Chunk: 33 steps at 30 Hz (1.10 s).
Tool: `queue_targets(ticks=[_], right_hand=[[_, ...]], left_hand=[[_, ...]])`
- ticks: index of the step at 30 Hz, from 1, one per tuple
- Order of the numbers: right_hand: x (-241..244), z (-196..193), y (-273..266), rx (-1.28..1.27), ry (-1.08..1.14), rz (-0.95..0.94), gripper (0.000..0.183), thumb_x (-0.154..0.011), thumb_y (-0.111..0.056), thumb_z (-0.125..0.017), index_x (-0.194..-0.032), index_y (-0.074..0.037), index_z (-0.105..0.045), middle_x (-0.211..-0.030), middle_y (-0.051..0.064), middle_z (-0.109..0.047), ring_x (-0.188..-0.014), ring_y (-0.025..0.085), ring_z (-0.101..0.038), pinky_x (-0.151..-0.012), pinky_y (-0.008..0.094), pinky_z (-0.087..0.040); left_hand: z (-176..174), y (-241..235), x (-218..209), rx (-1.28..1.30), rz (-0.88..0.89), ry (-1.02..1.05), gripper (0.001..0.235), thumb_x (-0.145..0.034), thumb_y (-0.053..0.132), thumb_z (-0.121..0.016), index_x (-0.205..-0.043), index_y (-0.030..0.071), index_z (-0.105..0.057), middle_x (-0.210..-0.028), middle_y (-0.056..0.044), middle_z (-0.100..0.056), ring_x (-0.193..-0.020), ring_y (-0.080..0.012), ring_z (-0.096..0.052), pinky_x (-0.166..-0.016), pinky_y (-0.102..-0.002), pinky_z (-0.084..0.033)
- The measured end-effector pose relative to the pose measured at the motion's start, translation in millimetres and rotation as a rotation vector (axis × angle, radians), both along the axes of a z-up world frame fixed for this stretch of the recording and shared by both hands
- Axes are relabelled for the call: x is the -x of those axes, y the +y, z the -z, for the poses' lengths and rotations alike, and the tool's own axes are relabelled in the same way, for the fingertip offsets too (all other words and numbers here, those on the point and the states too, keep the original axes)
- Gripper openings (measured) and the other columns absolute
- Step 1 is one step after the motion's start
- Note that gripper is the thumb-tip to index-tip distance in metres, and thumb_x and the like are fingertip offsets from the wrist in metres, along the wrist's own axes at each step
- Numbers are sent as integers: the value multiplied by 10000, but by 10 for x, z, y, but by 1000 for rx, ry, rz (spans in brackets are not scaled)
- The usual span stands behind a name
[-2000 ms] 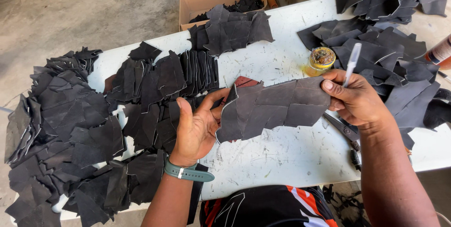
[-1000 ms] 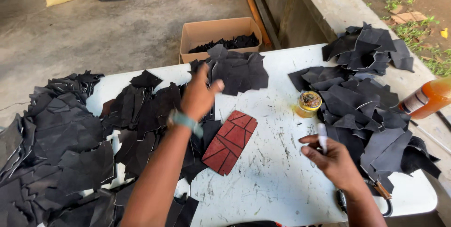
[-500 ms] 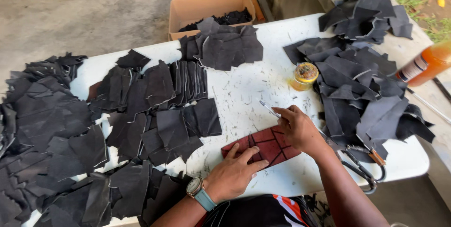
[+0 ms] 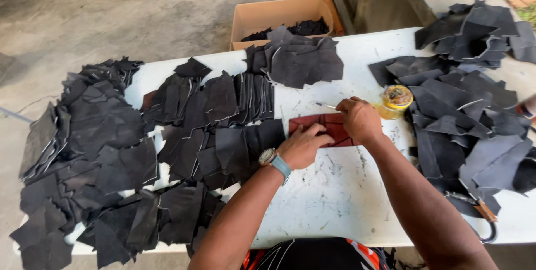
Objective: The person uses a white marker to draw lines on a red template placed over a stack of black rubber pieces. They repeatedly align the template, mark the rubber, and move the template to the next piece in the stack.
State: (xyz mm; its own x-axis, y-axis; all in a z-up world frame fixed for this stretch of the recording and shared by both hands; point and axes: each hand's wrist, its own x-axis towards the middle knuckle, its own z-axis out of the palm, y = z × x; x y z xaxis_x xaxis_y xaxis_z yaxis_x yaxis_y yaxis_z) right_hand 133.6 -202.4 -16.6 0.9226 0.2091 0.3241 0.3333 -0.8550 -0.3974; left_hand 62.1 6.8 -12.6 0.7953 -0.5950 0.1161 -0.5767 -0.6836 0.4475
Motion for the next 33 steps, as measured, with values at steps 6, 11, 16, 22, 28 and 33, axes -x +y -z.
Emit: queue_targets(ticks=[6,11,16,22,28,33], right_hand=[[50,-11,46,55,27,0,188,-923,-111,-628,-1028,-166,-773,-1101,81,-724,-1049,345,-651,-923,447,-526],[362,-240,271,-54,-190,-128,308,-866,-152,-697,-1170,-116,-728,-1242,122,-673,-1100,349,-635,-978,442,-499],[563,-477,1090,97,-203,-372,704,-771,-317,-752,-1390,-54,-544,-1507,162,-470,-1380,376,-443,-1101,582,-360],[506,-502,1914,61,4,-439,874,-743,-306,-732,-1533,-128,-405,-1659,66,-309,-1499,336,-317,-1142,598,-299],[315,-440,2236,30,140,-421,936,-763,-335,-714,-1596,-188,-315,-1646,33,-332,-1490,325,-323,-1180,569,-298],[344,-507,2210,196,239,-396,965,-764,-312,-719,-1614,-292,-260,-1635,41,-301,-1496,307,-289,-1184,609,-244]], left_hand=[[-201,180,166,202,-165,-45,342,-898,130,-655,-1237,96,-685,-1314,-141,-606,-1151,-359,-614,-973,-457,-505],[-673,1101,127,481,-675,-299,313,-909,148,-734,-1212,80,-701,-1156,-137,-716,-1087,-323,-703,-949,-408,-557],[-791,1602,33,209,-813,-198,889,-638,226,-929,-1409,54,-521,-1329,-188,-547,-1174,-392,-587,-949,-461,-510],[-580,1787,-94,225,-704,-145,749,-680,270,-920,-1326,55,-608,-1296,-164,-602,-1188,-365,-615,-978,-434,-524],[-321,2058,-234,384,-676,-242,302,-973,242,-670,-1174,23,-720,-1121,-191,-703,-1048,-386,-680,-906,-448,-538],[-172,2287,-336,657,-848,-289,298,-1079,255,-535,-1126,-6,-671,-922,-155,-712,-833,-288,-686,-787,-422,-528]])
